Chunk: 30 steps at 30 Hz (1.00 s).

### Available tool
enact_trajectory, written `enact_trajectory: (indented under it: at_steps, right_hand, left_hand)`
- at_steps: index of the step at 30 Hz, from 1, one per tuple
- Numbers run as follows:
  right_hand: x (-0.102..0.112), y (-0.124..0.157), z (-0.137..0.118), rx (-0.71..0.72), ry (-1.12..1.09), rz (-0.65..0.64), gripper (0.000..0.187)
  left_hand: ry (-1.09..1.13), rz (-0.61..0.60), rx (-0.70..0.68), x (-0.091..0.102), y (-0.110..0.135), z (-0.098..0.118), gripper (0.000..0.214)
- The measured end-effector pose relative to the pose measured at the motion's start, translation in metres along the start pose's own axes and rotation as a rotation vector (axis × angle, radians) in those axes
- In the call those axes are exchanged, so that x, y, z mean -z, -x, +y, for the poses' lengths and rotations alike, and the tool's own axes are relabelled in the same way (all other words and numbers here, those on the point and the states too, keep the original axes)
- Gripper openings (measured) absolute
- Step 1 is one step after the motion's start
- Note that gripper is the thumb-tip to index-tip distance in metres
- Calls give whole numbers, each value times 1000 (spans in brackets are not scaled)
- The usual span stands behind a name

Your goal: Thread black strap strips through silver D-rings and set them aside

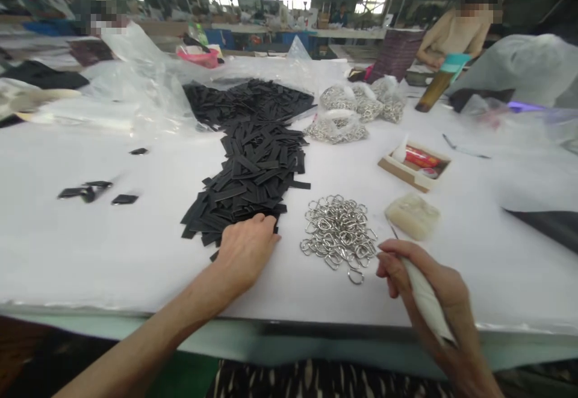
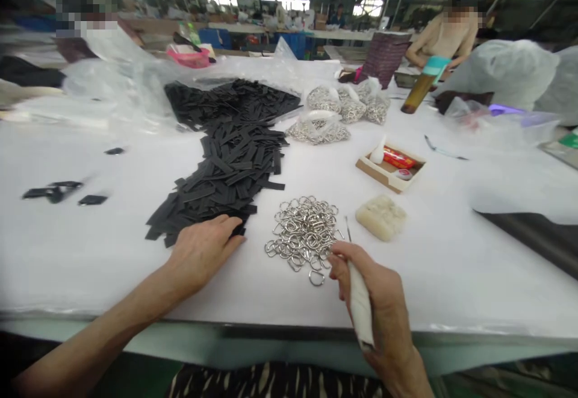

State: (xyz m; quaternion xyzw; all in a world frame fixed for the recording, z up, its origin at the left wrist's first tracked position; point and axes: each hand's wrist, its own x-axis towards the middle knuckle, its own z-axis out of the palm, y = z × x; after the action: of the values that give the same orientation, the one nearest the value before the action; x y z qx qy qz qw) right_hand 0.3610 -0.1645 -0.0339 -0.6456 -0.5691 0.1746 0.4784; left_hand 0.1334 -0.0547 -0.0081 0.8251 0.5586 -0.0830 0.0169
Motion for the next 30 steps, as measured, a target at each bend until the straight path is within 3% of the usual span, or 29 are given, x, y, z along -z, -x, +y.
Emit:
enact_trajectory:
  at_steps: [7,10,13,15,19,22,25,30]
  right_hand:
    - [-5,14,15,290,255,-228,10]
    - [-11,17,13,376,437,-271,15]
    - [-17,18,9,405,522,-227,20]
    - [-20,19,7,354,497,-201,19]
    - [-21,20,7,248,428,-167,14]
    - [-20,18,8,222,401,-136,13]
    - [-18,14,8,261,405,-131,15]
    - [-15,5,13,531,547,-213,28]
  left_hand:
    - [-16,-77,15,10,-6,1,30]
    - [93,2,10,10,-3,-1,29]
    - [352,86,-23,11,1,2,23]
    - [602,75,-64,13,2,11,19]
    - [1188,-137,-132,15,-7,38,15]
    - [1517,-291,-77,13,-20,57,7]
    - [1634,-304,-14,10,-28,65,7]
    - [1695,-322,-16,5,-25,61,11]
